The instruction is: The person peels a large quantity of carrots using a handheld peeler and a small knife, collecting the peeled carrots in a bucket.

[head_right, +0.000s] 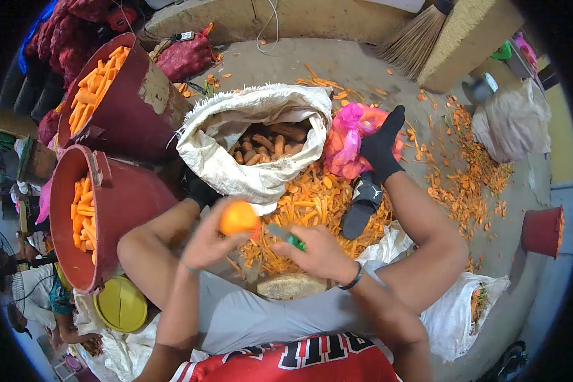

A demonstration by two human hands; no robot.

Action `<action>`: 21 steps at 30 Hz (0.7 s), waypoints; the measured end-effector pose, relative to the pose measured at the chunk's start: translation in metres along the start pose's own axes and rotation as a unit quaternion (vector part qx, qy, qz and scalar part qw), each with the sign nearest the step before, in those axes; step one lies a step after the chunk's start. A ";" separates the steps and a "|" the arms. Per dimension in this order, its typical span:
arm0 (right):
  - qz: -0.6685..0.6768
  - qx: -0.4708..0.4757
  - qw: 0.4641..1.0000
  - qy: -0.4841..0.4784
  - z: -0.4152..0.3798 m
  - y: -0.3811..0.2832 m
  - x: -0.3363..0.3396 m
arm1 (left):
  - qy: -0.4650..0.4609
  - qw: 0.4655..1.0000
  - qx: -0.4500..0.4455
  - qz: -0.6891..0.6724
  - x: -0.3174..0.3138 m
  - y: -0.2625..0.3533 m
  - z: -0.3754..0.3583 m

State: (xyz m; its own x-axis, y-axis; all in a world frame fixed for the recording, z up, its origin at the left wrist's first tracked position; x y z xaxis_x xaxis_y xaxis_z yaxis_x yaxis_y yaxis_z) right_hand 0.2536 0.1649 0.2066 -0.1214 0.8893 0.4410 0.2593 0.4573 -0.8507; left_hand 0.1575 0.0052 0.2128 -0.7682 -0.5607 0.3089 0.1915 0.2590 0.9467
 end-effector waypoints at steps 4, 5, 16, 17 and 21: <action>-0.070 -0.040 0.996 0.039 -0.004 0.028 0.038 | 0.241 0.891 -0.154 -0.354 0.121 0.000 -0.032; -0.065 -0.027 0.996 0.057 -0.005 0.031 0.046 | 0.219 0.819 -0.262 -0.461 0.146 0.026 -0.038; 0.473 -0.168 0.864 -0.035 0.013 0.036 0.002 | 0.118 0.751 -0.077 -0.645 -0.014 0.023 0.048; 0.412 -0.162 0.897 0.012 0.013 0.049 0.018 | 0.104 0.808 -0.046 -0.578 -0.022 0.016 0.058; 0.254 -0.123 0.928 0.242 0.003 0.083 0.106 | 0.105 0.974 0.045 -0.195 -0.021 -0.035 0.117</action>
State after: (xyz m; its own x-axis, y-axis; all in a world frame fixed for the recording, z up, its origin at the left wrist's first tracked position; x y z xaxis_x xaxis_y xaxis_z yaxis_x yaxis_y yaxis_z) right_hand 0.2599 0.2969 0.1818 0.5057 0.8531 0.1281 0.3830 -0.0890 -0.9194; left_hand 0.0961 0.1001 0.1628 -0.6281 -0.7764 -0.0524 -0.1515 0.0559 0.9869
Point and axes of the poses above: each hand's wrist, its own z-axis towards the middle knuckle, its own x-axis out of the back of the hand, y = z × x, the point moved 8 cm from there along z, towards the middle knuckle, and after that the axes turned 6 degrees about -x, right-handed, at the moved point
